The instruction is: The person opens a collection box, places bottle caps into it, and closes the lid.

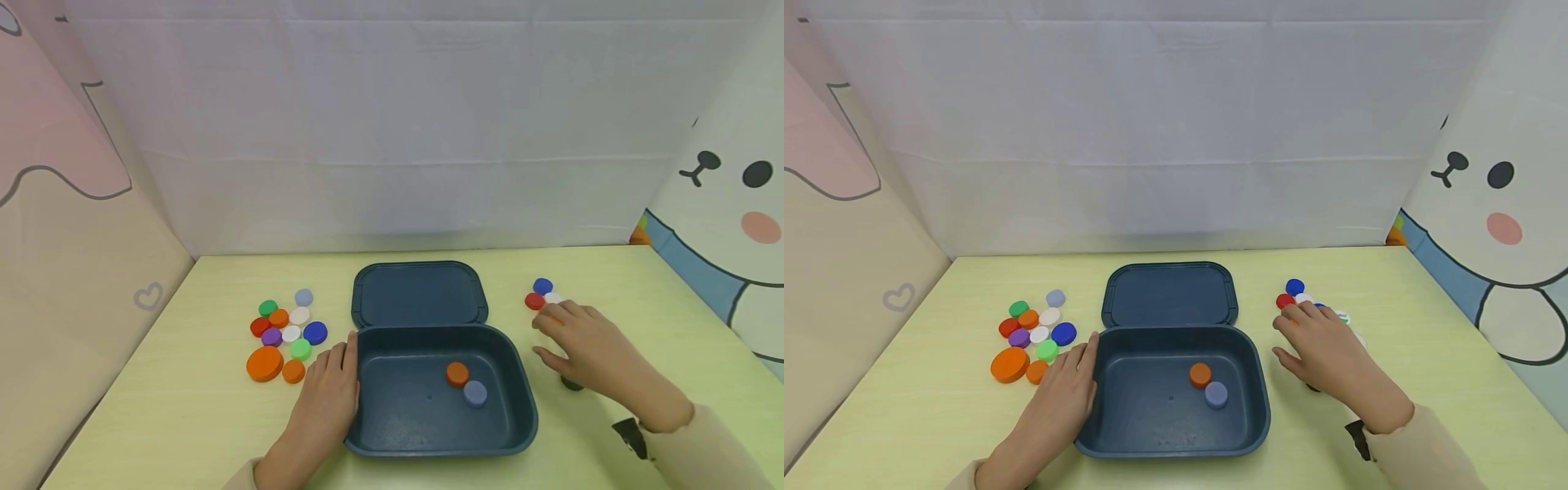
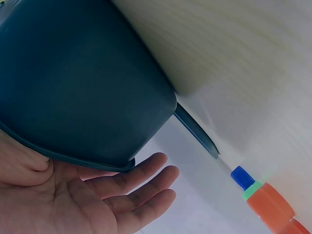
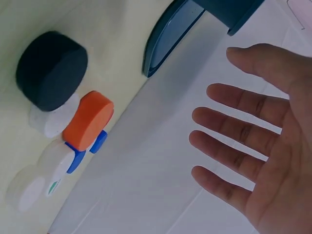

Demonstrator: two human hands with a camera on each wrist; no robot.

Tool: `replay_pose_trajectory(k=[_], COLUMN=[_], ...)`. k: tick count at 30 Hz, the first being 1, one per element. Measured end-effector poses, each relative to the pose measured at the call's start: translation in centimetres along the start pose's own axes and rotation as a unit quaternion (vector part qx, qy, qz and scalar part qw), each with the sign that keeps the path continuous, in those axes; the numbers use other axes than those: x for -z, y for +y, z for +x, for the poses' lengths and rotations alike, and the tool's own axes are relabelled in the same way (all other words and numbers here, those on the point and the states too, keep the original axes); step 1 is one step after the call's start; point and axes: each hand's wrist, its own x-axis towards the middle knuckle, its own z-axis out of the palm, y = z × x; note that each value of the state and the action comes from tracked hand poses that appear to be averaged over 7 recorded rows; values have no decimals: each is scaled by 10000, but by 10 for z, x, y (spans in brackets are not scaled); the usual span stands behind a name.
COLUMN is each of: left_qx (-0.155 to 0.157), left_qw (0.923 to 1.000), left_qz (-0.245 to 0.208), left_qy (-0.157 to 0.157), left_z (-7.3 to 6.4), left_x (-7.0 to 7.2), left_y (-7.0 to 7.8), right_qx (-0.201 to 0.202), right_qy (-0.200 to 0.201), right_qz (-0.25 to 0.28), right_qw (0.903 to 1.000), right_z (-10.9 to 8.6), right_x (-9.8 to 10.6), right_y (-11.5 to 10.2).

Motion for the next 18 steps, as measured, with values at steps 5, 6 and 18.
replay_pose_trajectory(k=[5, 6, 18], left_qx=[-24, -27, -31], left_qw=[10000, 10000, 10000], left_qz=[10, 9, 7], left_qy=[61, 69, 69], left_z=[0, 0, 0], left_x=[-1, -1, -1], left_y=[0, 0, 0], right_qx=[-191, -242, -1068], right_qy=[-28, -44, -1114], right_qz=[11, 2, -26], right_qw=[9998, 9997, 9880], right_z=[-10, -12, -29], right_x=[-6, -7, -13], right_y=[11, 13, 25])
